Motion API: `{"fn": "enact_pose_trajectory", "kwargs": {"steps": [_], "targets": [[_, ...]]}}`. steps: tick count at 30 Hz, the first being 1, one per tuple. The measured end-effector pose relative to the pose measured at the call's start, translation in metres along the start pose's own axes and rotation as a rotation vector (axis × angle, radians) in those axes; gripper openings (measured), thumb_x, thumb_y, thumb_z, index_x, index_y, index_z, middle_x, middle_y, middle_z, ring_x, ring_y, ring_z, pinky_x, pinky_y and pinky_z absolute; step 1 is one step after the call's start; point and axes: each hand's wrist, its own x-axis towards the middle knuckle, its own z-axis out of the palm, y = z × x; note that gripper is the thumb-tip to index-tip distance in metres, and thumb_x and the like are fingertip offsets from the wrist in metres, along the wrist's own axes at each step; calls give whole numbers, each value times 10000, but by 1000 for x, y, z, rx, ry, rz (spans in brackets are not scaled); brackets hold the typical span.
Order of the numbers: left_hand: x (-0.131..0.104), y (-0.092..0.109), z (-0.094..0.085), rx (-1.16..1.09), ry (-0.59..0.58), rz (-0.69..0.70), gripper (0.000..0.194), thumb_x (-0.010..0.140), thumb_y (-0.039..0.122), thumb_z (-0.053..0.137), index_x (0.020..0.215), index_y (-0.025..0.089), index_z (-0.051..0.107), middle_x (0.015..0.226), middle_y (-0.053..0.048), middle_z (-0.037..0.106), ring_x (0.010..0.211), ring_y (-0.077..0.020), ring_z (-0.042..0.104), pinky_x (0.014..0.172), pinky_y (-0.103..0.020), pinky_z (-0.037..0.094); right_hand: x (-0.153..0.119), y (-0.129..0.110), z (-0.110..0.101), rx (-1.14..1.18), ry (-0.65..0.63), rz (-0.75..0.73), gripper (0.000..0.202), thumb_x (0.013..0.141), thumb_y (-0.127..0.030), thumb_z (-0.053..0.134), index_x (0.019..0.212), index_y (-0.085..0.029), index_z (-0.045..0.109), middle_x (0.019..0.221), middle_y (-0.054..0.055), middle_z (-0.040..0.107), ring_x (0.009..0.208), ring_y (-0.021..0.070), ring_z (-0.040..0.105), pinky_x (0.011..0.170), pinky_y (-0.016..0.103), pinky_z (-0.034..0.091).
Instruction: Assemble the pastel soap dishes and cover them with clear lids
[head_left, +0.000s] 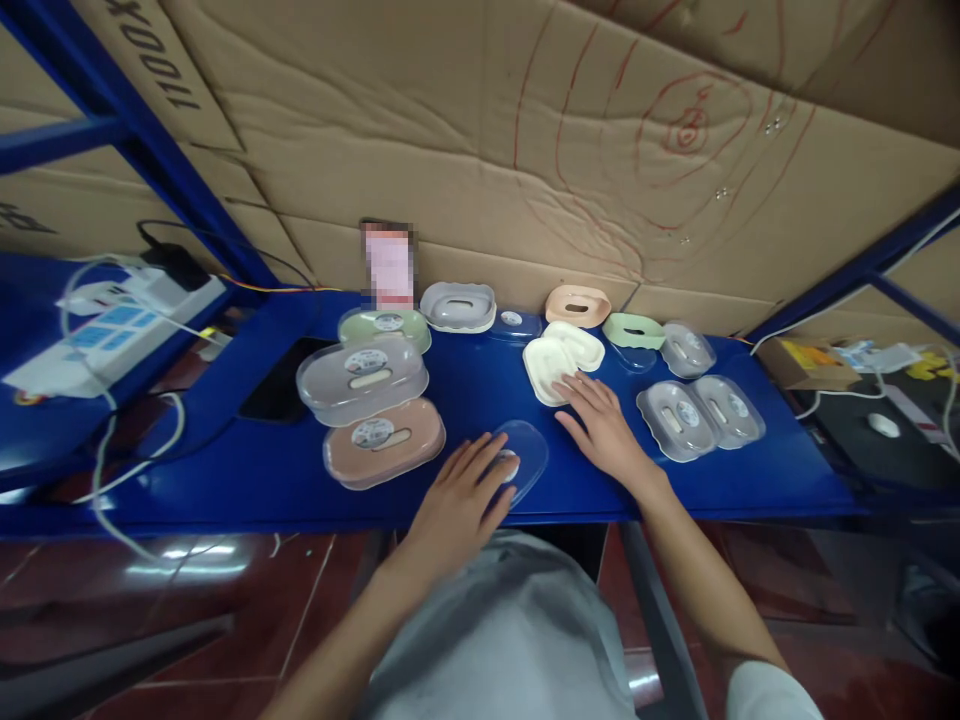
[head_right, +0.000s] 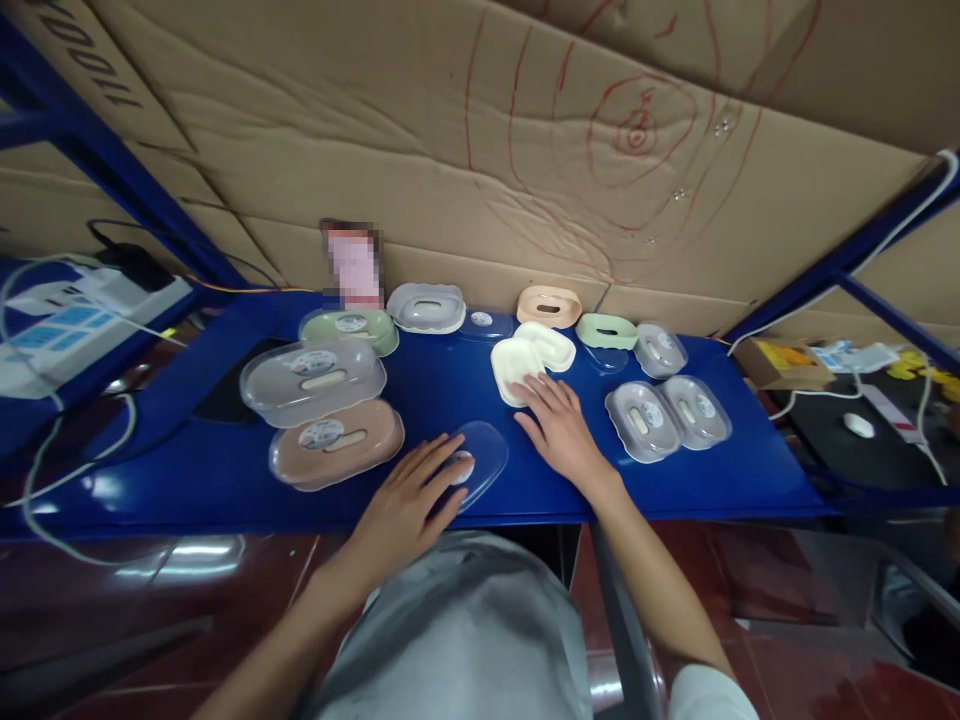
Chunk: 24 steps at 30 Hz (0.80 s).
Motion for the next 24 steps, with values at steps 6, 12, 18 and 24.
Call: {"fn": "enact_pose_trajectory", "kwargs": {"steps": [6,12,18,24], "targets": [[-5,-3,8,-22,23,-76,352,1071,285,571,1416,279,644,1619,-127,498,1469,-341,517,1170,-574,508,-5,22,13,-136,23,48,316,1058,-223,527,1319,-228,706,1274,128,717,1307,310,614,1165,548,471],[-17,-2,2,1,45,-101,412,1000,286,674,1401,221,607,1588,-146,529,1456,-362,520,1162,-585,518,-21,26,1,-231,106,79,406,953,-24,436,1193,-170,730,1451,164,638,1465,336,503,1263,622,331],[-12,-11,12,27,67,-53,516,1019,134,540,1523,244,518,1647,-136,466,1540,-339,437,1254,-634,419,43,2,7,-141,76,-67,471,1085,-215,415,1540,-209,535,1566,125,582,1474,291,506,1253,532,367],[-12,-13,17,41,64,-92,521,1023,161,548,1538,240,534,1625,-137,494,1536,-344,452,1252,-634,429,181,-17,44,198,4,-111,410,978,-190,624,1385,-160,655,1589,161,556,1539,319,398,1298,565,188]]}}
